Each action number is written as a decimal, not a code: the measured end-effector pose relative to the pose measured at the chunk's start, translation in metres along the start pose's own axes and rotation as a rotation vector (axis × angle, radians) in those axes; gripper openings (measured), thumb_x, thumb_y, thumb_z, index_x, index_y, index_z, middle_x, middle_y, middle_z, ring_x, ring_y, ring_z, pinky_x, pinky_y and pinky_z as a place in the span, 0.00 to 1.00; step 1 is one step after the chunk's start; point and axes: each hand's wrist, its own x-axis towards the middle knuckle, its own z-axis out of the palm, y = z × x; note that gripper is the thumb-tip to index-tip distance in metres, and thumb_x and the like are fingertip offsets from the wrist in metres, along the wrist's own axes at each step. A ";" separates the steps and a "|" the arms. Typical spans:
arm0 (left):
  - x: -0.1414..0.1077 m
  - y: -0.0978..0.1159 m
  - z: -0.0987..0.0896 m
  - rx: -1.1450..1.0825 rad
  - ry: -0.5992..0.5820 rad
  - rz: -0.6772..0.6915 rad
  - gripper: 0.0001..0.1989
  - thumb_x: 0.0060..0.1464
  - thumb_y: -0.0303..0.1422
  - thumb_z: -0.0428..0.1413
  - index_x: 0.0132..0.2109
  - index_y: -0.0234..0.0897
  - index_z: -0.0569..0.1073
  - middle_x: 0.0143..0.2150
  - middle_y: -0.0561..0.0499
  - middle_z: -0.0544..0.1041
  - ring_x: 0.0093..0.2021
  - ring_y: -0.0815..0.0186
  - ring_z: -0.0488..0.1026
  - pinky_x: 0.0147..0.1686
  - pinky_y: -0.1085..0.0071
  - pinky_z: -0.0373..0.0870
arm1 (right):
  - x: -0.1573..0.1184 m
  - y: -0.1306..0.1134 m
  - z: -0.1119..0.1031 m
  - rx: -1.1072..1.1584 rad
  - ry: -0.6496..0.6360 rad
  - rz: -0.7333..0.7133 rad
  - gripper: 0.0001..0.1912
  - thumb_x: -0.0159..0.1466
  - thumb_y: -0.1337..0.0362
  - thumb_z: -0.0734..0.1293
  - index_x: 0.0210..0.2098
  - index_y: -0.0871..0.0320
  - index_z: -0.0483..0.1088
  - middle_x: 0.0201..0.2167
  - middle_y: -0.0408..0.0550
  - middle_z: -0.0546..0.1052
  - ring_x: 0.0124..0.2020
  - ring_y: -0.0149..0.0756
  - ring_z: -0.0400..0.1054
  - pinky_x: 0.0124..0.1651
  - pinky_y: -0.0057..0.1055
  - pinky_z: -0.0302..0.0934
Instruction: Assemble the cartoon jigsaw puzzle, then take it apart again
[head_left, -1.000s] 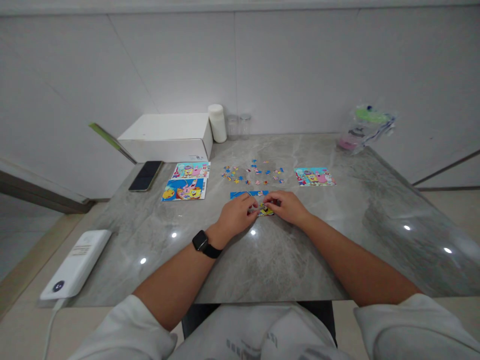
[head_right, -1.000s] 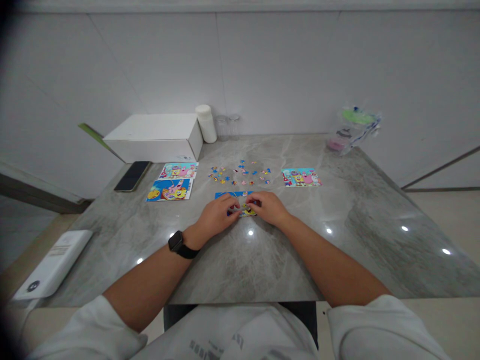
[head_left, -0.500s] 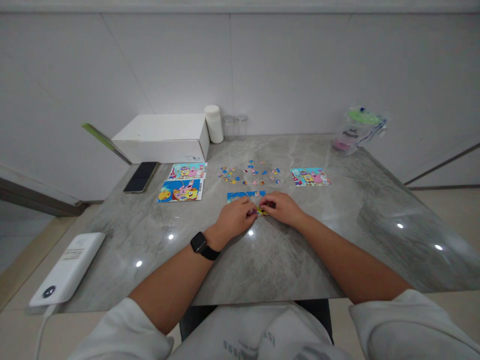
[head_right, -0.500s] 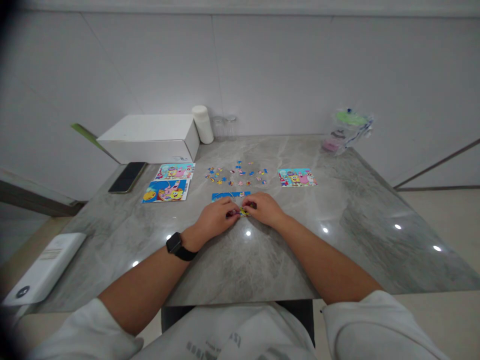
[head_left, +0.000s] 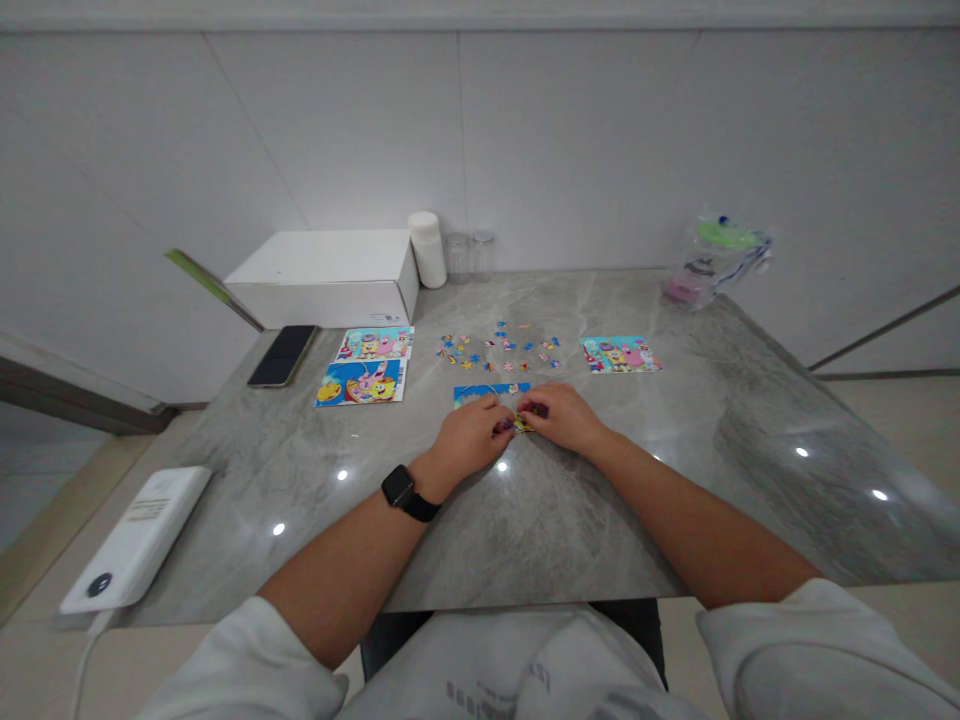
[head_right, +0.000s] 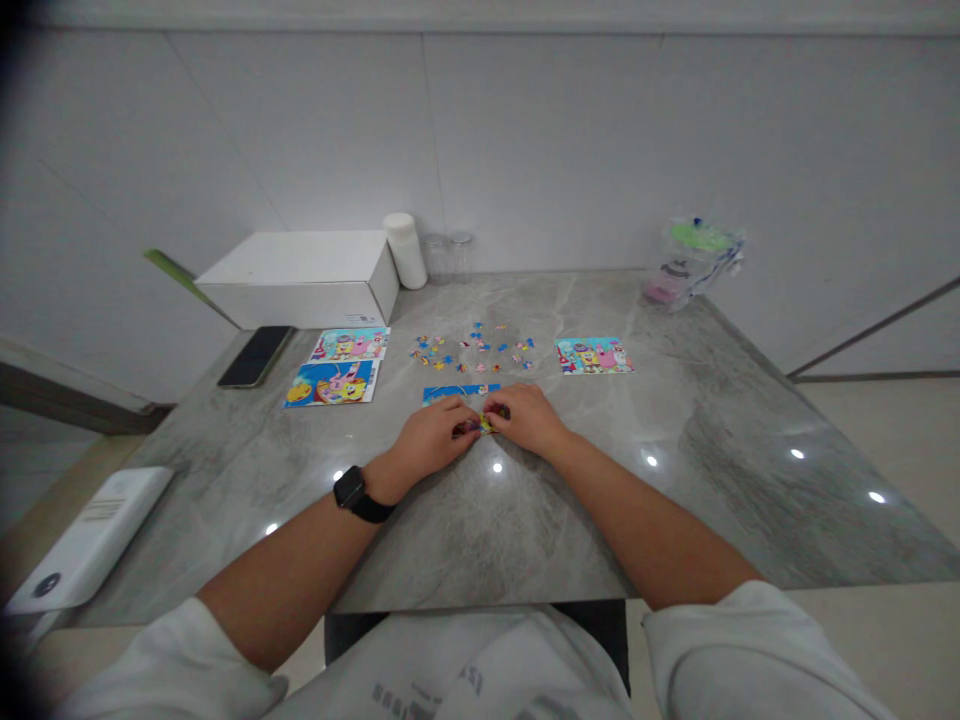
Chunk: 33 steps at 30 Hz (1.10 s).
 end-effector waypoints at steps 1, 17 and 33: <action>0.000 0.000 -0.001 -0.004 0.002 -0.001 0.08 0.64 0.37 0.60 0.48 0.42 0.80 0.46 0.48 0.78 0.43 0.61 0.76 0.42 0.67 0.73 | 0.000 0.000 -0.001 -0.003 0.000 0.000 0.04 0.64 0.68 0.72 0.37 0.53 0.80 0.34 0.44 0.82 0.36 0.37 0.71 0.46 0.35 0.57; 0.000 -0.005 -0.004 -0.019 0.025 0.007 0.11 0.66 0.33 0.57 0.49 0.43 0.83 0.45 0.46 0.78 0.42 0.61 0.76 0.42 0.66 0.73 | -0.005 0.014 -0.019 -0.038 -0.052 -0.143 0.13 0.63 0.73 0.69 0.41 0.53 0.83 0.39 0.49 0.81 0.41 0.39 0.74 0.49 0.35 0.63; -0.001 -0.004 -0.002 0.005 -0.007 0.030 0.16 0.65 0.29 0.54 0.51 0.45 0.83 0.47 0.46 0.77 0.44 0.61 0.76 0.46 0.65 0.74 | -0.007 0.009 -0.019 -0.111 -0.121 -0.161 0.16 0.63 0.74 0.67 0.43 0.51 0.84 0.40 0.48 0.80 0.43 0.40 0.73 0.50 0.37 0.60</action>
